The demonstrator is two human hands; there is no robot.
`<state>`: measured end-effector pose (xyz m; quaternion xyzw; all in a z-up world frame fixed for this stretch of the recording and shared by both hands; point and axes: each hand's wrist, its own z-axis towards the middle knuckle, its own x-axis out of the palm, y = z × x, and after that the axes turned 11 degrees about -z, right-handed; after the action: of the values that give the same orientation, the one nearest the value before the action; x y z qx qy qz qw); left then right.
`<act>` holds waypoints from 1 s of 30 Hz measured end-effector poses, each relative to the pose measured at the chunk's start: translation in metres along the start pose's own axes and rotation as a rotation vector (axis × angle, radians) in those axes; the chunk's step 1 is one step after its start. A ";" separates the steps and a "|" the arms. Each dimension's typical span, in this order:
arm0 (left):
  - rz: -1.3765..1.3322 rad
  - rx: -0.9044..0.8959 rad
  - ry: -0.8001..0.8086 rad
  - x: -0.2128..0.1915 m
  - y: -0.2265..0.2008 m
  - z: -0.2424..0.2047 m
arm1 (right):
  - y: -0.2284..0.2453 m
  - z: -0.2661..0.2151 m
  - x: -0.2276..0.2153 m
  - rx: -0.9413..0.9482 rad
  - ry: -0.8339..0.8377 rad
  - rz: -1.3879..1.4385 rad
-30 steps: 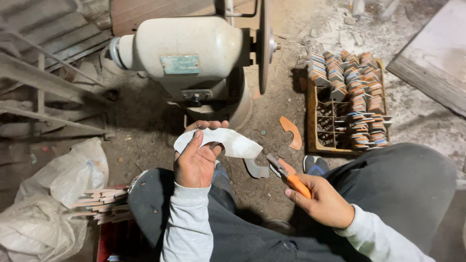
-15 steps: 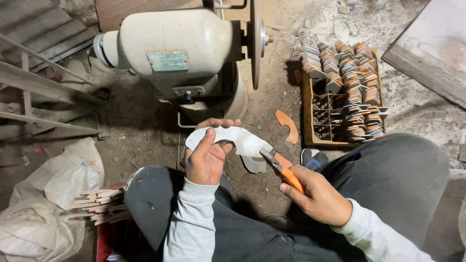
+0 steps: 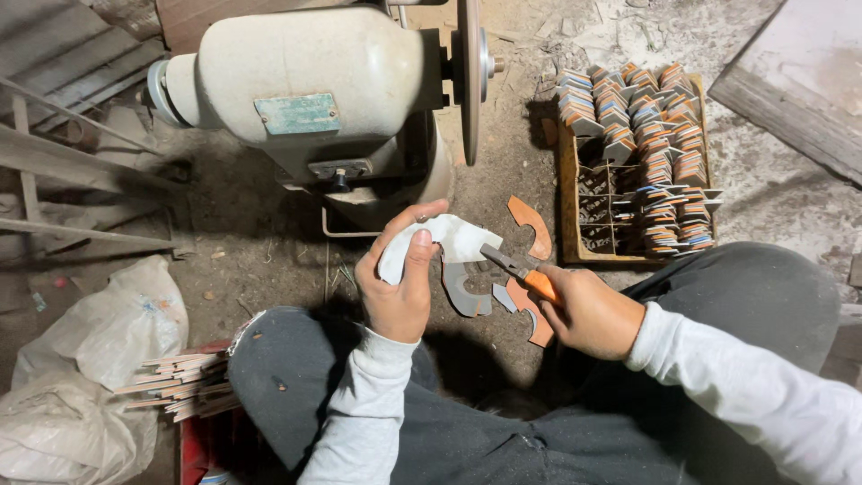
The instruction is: The person sits on the floor and uses a bench grinder to smooth the edges of small, curved, multi-layered composite parts. They handle each part with both hands, pressing it against the spinning wheel, then inspect it before placing it into a nearby crate.
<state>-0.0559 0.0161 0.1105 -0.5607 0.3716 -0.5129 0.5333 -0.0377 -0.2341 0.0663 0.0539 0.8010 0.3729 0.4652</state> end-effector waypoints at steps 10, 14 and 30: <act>0.157 0.132 -0.002 0.001 0.013 0.000 | 0.006 0.021 -0.002 0.048 0.119 -0.081; -0.419 -0.047 -0.117 -0.022 0.003 0.019 | 0.009 0.021 -0.016 -0.071 0.076 0.035; -0.850 -0.176 -0.226 -0.034 0.030 0.002 | -0.036 0.056 0.168 -0.096 0.489 -0.397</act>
<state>-0.0566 0.0446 0.0756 -0.7595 0.0896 -0.5884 0.2625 -0.0785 -0.1560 -0.0919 -0.2166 0.8656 0.3141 0.3244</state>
